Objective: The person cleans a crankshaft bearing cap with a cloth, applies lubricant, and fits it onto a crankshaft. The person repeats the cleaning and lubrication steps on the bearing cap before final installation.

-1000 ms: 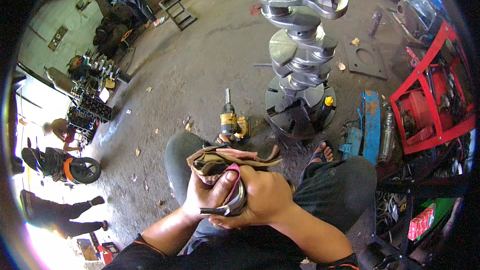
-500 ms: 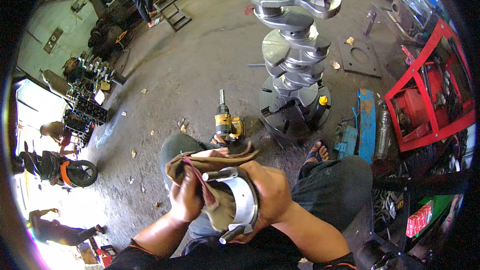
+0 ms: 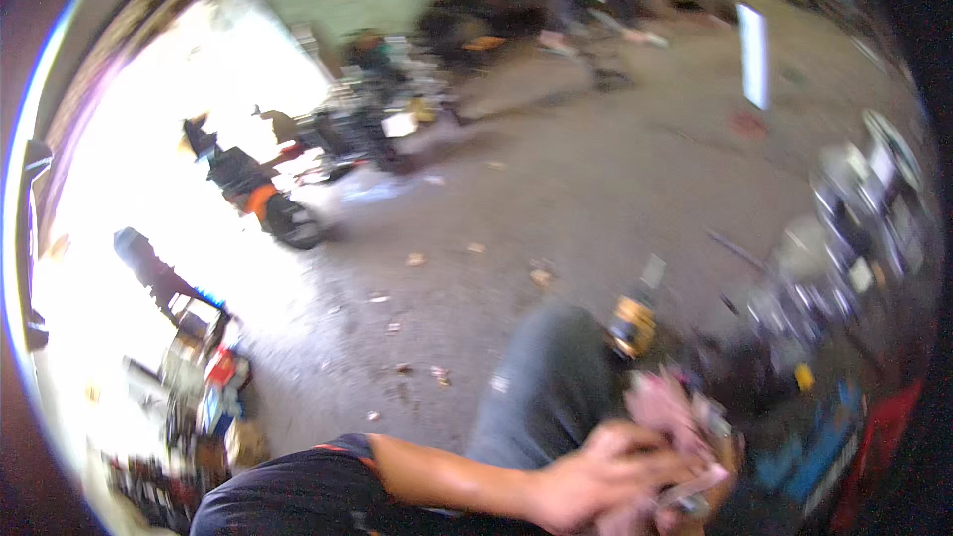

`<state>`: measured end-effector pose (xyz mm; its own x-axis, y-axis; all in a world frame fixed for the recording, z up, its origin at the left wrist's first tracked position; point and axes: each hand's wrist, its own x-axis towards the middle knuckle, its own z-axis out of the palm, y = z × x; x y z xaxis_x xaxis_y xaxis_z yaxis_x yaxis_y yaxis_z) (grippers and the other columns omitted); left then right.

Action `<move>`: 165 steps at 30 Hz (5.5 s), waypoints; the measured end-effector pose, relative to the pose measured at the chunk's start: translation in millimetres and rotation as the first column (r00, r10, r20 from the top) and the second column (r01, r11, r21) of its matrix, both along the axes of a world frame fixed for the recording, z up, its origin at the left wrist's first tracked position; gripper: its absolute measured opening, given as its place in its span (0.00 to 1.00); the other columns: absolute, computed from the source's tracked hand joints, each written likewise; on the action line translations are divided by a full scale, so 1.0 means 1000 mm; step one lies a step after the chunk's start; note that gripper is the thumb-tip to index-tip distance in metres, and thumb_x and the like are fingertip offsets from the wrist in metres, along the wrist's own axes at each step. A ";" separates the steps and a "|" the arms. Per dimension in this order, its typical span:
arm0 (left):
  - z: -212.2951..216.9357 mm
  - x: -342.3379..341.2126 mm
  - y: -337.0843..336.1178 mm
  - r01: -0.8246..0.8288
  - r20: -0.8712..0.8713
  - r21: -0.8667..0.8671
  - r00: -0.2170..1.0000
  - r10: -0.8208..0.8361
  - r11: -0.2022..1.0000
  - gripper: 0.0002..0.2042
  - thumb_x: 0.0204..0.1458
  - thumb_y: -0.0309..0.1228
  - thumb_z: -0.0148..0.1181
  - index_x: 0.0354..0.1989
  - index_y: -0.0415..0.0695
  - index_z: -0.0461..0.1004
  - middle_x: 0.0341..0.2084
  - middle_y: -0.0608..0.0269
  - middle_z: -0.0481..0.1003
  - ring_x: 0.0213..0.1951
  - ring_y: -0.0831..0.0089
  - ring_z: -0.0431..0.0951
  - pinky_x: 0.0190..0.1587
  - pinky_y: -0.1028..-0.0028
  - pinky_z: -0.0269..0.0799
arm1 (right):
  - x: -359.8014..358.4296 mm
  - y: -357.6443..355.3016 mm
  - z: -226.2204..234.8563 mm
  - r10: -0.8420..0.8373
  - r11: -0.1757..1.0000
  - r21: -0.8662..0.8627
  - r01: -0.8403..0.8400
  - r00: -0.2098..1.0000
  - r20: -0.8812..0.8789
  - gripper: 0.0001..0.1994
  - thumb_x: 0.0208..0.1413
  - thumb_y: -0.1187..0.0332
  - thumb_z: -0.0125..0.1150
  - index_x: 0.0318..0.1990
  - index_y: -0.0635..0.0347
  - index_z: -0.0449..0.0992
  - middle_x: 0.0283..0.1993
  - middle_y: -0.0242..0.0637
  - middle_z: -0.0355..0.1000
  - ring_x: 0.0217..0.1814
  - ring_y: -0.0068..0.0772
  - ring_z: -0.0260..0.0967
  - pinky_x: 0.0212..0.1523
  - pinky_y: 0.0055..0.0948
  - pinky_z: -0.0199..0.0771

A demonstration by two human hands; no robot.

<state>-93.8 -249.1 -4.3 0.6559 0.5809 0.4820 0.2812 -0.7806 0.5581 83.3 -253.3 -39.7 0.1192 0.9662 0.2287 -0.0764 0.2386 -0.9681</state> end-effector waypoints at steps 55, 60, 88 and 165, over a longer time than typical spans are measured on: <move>0.002 -0.095 -0.002 0.403 0.414 -0.881 0.910 -0.011 0.248 0.36 0.47 0.54 0.70 0.56 0.35 0.76 0.55 0.43 0.77 0.55 0.51 0.78 0.61 0.56 0.70 | 0.039 0.006 0.009 -0.048 0.912 0.399 -0.099 0.938 0.343 0.49 0.19 0.29 0.79 0.41 0.65 0.74 0.31 0.41 0.73 0.29 0.47 0.75 0.31 0.37 0.74; 0.037 -0.066 0.001 0.030 0.267 -0.757 0.926 0.266 0.653 0.33 0.62 0.57 0.53 0.56 0.33 0.76 0.56 0.48 0.77 0.60 0.57 0.76 0.61 0.57 0.71 | 0.034 0.007 0.011 -0.057 0.910 0.400 -0.107 0.925 0.377 0.46 0.24 0.28 0.77 0.40 0.63 0.75 0.28 0.37 0.74 0.26 0.40 0.76 0.29 0.32 0.75; 0.026 -0.012 0.026 -0.025 0.250 -0.282 0.963 0.099 0.959 0.16 0.47 0.28 0.74 0.45 0.36 0.82 0.49 0.43 0.80 0.50 0.54 0.83 0.53 0.62 0.77 | 0.011 -0.003 0.012 -0.075 0.996 -0.050 0.072 0.995 -0.063 0.60 0.32 0.17 0.64 0.57 0.68 0.63 0.45 0.46 0.77 0.47 0.42 0.79 0.49 0.37 0.77; 0.103 -0.100 0.064 -0.532 0.015 0.186 0.842 0.539 0.826 0.13 0.52 0.36 0.69 0.40 0.41 0.79 0.36 0.56 0.79 0.38 0.59 0.79 0.42 0.63 0.75 | 0.013 -0.008 -0.003 -0.123 0.992 -0.026 0.120 0.962 -0.244 0.61 0.40 0.35 0.78 0.70 0.66 0.49 0.50 0.33 0.63 0.43 0.22 0.63 0.42 0.23 0.67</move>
<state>-193.6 -184.7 98.4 0.2859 0.7537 0.5917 0.7009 -0.5855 0.4072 96.1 -261.6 -42.4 0.2864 0.9434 0.1672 -0.2820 0.2498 -0.9263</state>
